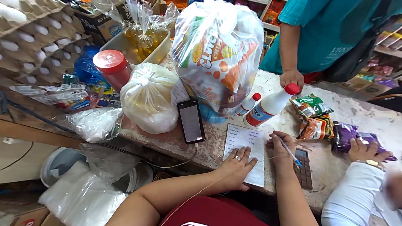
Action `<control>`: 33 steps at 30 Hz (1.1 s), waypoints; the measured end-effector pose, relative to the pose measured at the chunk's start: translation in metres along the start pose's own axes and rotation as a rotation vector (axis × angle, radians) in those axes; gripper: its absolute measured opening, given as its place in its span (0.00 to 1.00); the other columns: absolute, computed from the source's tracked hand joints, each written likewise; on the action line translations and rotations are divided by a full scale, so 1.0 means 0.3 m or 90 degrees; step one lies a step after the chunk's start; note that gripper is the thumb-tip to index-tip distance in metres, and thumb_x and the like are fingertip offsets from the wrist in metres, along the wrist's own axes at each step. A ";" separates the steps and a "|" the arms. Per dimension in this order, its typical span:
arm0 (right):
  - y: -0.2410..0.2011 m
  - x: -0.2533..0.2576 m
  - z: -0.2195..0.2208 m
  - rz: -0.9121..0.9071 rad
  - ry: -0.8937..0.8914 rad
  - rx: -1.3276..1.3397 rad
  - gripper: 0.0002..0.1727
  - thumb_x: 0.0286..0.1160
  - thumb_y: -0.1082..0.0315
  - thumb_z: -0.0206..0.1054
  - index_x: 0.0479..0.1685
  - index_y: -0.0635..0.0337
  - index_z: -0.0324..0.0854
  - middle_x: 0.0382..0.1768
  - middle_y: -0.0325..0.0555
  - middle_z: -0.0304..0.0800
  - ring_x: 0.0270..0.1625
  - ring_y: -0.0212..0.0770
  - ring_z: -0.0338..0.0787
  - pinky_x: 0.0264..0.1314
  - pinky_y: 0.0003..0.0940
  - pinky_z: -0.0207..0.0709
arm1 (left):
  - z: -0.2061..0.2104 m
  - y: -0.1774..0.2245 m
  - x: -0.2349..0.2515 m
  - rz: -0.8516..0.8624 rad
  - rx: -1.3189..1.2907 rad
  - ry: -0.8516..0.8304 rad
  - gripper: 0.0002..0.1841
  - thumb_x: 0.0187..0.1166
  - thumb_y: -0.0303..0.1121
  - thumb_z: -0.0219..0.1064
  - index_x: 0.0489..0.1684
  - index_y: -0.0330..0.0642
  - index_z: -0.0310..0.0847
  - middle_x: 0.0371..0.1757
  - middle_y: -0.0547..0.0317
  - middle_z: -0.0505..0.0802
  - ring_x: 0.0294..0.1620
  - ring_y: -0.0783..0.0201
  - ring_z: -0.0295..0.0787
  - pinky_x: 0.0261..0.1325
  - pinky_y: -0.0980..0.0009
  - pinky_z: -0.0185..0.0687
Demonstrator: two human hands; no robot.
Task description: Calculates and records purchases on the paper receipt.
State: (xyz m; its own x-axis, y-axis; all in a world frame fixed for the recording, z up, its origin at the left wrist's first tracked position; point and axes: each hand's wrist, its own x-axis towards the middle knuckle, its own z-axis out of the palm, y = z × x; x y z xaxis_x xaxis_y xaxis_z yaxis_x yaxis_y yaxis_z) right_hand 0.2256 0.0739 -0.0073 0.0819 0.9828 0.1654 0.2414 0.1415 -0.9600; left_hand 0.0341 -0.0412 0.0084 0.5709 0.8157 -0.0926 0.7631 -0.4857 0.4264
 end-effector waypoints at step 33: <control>-0.002 -0.004 -0.004 0.002 -0.016 -0.010 0.13 0.84 0.65 0.61 0.59 0.63 0.78 0.39 0.38 0.88 0.31 0.27 0.88 0.36 0.24 0.86 | 0.004 -0.003 -0.001 0.004 -0.008 0.003 0.55 0.65 0.60 0.76 0.94 0.45 0.51 0.94 0.32 0.50 0.96 0.38 0.41 0.93 0.43 0.36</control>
State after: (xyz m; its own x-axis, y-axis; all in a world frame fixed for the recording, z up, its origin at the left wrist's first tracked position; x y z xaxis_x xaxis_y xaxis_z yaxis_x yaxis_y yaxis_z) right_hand 0.2265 0.0725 -0.0067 0.0585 0.9860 0.1562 0.2570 0.1363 -0.9568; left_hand 0.0336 -0.0414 0.0069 0.5743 0.8142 -0.0849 0.7556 -0.4874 0.4375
